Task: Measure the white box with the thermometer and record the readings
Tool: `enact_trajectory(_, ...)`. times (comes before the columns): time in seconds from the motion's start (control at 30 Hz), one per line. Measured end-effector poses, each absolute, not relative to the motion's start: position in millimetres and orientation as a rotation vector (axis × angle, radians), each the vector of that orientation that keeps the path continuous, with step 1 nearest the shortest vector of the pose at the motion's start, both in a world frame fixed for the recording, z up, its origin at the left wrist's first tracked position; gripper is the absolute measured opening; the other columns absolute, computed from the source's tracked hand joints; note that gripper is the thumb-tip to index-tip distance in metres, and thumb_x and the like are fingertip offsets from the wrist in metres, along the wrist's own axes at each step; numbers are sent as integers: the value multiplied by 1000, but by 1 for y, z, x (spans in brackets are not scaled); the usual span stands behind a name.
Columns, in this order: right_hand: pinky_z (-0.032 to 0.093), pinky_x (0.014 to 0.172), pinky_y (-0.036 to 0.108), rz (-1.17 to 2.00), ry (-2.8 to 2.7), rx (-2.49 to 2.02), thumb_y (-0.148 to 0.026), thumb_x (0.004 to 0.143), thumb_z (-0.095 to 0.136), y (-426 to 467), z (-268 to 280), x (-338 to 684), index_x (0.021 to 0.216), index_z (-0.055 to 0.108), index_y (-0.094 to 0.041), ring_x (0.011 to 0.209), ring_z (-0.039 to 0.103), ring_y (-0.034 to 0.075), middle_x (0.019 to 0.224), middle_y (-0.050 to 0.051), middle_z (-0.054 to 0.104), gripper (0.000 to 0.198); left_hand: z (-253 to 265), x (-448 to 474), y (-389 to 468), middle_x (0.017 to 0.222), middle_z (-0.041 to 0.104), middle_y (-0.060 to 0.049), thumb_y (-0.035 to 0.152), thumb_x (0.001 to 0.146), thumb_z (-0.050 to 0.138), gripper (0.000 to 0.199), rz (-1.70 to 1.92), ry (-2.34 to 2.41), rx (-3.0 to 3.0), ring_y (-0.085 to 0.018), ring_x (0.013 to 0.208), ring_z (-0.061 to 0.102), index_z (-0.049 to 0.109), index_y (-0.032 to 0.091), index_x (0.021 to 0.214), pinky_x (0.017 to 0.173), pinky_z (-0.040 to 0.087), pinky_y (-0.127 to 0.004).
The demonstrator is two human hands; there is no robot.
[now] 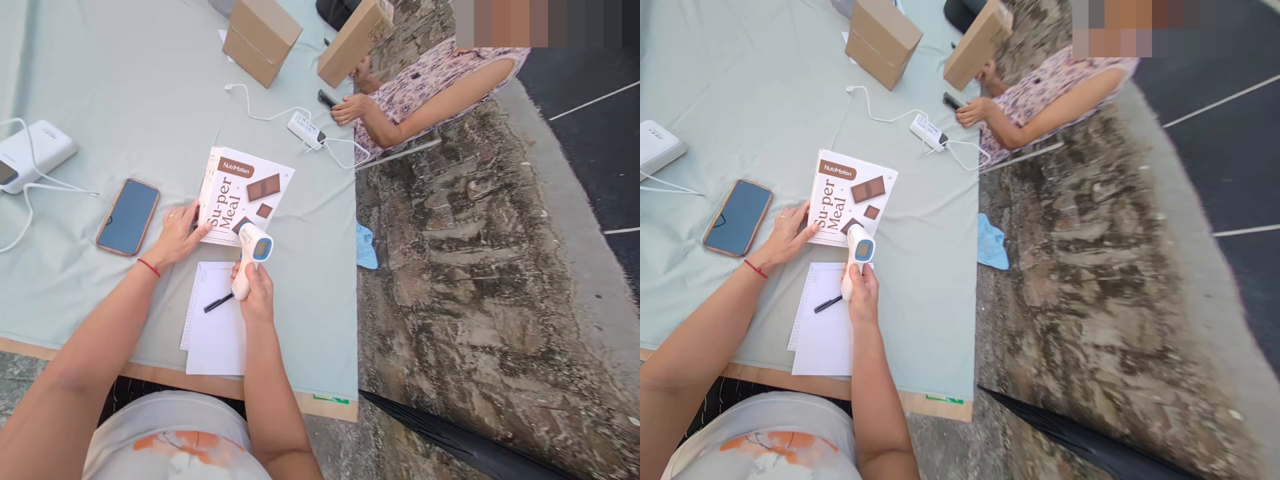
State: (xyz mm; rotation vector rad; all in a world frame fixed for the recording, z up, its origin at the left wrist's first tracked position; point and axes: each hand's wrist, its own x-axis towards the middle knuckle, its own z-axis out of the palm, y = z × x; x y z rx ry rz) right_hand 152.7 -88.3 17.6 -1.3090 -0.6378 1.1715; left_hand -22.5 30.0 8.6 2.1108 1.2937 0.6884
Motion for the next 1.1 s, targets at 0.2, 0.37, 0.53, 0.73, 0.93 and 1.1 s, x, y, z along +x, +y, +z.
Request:
enact_trajectory(0.2,38,58,28,1177,-625,-1308,-65,69,74,-88,19,152,84,60,-22,63,48,13,71,-2,57,48,10,-22,30,115,64,-13,59,102,28,64,659,1285,2118,-32,117,55,43,15,146,115,29,-53)
enact_trajectory(0.37,37,57,28,1188,-618,-1283,-63,68,76,-88,21,151,84,60,-22,62,47,12,71,-2,57,47,11,-22,30,121,63,-15,58,102,28,64,642,1279,2115,-33,119,53,43,14,146,116,27,-54)
enact_trajectory(0.53,38,56,28,1198,-616,-1297,-65,66,76,-87,23,148,82,59,-22,62,48,12,70,-1,57,49,11,-23,30,122,63,-14,58,102,29,62,635,1273,2115,-32,119,52,41,17,148,117,27,-54)
enact_trajectory(0.73,40,57,28,1216,-623,-1329,-66,63,74,-85,26,143,82,56,-23,62,48,12,69,-2,55,50,7,-22,31,122,62,-13,58,100,37,62,679,1247,2098,-33,122,51,42,20,148,115,29,-55)
enact_trajectory(0.93,36,59,27,1072,-691,-1414,-62,68,75,-96,34,145,82,58,-21,63,44,11,68,-4,52,47,2,-22,30,127,59,-16,55,98,44,73,737,1245,2078,-34,123,50,25,16,157,115,29,-55)
enact_trajectory(1.1,39,65,27,916,-668,-1443,-58,69,79,-111,48,149,83,61,-20,67,47,11,74,-3,55,44,-3,-23,32,134,53,-20,58,98,44,81,809,1211,2073,-36,126,47,15,14,159,115,28,-57)
